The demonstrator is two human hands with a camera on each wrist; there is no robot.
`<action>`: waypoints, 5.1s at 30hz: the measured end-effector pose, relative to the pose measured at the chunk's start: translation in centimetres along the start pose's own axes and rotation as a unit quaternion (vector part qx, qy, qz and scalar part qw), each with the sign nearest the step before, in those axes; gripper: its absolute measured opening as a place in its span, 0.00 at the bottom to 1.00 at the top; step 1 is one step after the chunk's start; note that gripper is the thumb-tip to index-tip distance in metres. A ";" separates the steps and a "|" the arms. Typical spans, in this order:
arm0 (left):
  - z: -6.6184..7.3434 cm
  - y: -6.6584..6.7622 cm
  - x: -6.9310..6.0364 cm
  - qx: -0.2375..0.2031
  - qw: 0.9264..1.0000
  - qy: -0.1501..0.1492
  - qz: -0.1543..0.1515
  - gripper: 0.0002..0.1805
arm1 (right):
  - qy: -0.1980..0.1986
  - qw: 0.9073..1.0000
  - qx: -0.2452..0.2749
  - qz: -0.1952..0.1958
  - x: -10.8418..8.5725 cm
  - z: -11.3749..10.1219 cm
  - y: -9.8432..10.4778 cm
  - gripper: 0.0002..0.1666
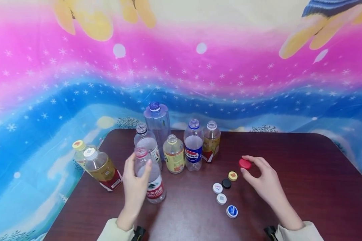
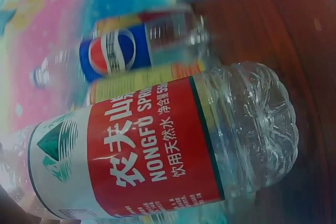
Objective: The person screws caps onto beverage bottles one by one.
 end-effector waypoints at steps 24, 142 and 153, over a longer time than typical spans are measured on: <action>6.3 -8.5 -4.5 -0.071 0.989 -0.082 -0.102 0.26 | 0.050 0.996 0.073 -0.030 2.4 -9.8 -1.8 0.21; 6.8 -10.4 -5.5 0.016 0.976 -0.071 -0.206 0.36 | 0.056 0.977 0.172 -0.112 2.5 -13.1 -5.6 0.22; 6.6 -9.1 -5.6 0.032 0.977 -0.077 -0.196 0.38 | 0.075 0.978 0.173 -0.085 1.5 -12.6 -5.1 0.30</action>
Point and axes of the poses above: each hand's wrist, its own x-axis towards the middle knuckle, its own y-axis out of the back of the hand, z = x × y, the point moved 10 cm from there along x, towards the middle knuckle, and after that the axes turned 2 degrees about x, right-handed, at the moved point
